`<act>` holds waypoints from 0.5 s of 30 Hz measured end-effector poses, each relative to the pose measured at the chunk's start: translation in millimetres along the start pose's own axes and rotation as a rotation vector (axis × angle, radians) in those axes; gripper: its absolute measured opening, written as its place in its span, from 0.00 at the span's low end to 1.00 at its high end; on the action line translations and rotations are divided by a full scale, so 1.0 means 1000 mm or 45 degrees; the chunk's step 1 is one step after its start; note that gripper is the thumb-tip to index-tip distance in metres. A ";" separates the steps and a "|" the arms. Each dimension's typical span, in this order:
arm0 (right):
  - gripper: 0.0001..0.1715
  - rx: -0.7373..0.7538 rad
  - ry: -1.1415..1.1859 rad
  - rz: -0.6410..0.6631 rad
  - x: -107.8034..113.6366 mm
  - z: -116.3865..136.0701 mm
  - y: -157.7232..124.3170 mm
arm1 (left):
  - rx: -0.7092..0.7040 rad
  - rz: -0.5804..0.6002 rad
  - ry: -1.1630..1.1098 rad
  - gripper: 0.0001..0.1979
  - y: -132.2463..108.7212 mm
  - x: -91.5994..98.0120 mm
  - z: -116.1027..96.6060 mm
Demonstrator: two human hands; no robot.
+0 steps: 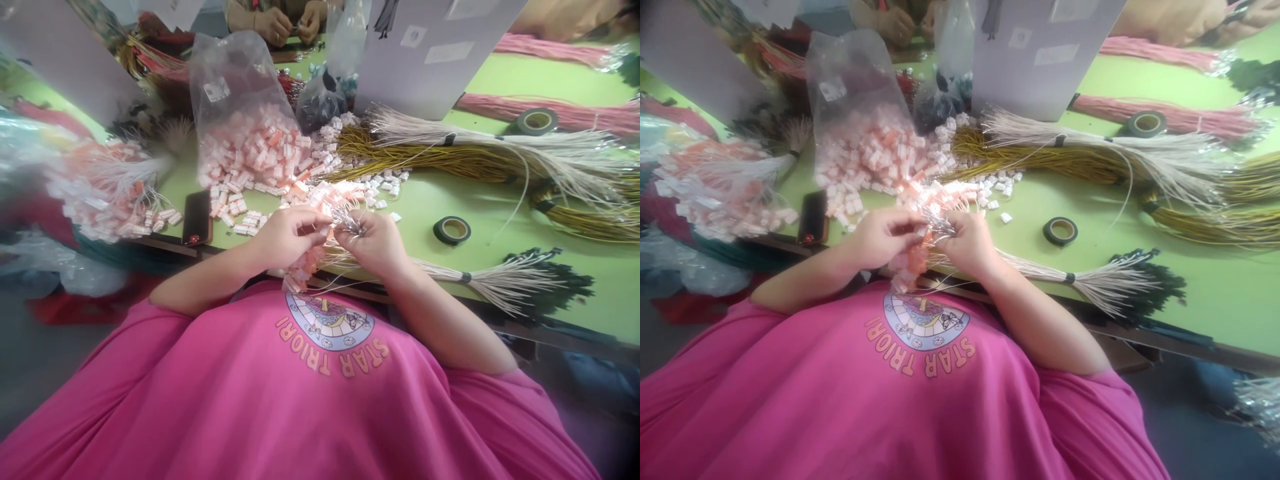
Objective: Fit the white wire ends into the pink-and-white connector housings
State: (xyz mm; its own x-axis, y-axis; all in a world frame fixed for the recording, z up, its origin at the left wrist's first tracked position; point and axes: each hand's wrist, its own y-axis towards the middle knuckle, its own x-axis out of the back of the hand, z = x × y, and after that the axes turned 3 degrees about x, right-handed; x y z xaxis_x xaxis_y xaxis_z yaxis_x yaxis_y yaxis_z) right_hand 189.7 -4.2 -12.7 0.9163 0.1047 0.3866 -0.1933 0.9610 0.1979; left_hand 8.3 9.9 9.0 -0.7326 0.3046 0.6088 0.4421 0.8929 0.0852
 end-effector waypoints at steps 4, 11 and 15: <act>0.05 -0.012 0.046 0.037 0.002 -0.002 0.002 | -0.016 0.007 0.029 0.08 0.001 -0.002 0.000; 0.06 -0.049 0.010 0.060 0.001 -0.006 0.002 | -0.007 -0.036 0.068 0.10 0.003 -0.005 0.004; 0.08 -0.050 -0.022 0.051 0.001 -0.006 0.001 | -0.067 0.008 0.118 0.09 0.003 -0.005 -0.001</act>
State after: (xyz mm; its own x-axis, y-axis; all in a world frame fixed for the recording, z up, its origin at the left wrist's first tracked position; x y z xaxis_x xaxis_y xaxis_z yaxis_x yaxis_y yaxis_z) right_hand 192.8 -1.7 -17.9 0.9019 0.1391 0.4090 -0.2154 0.9655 0.1465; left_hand 14.2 10.7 6.5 -0.6797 0.2760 0.6796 0.4751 0.8716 0.1212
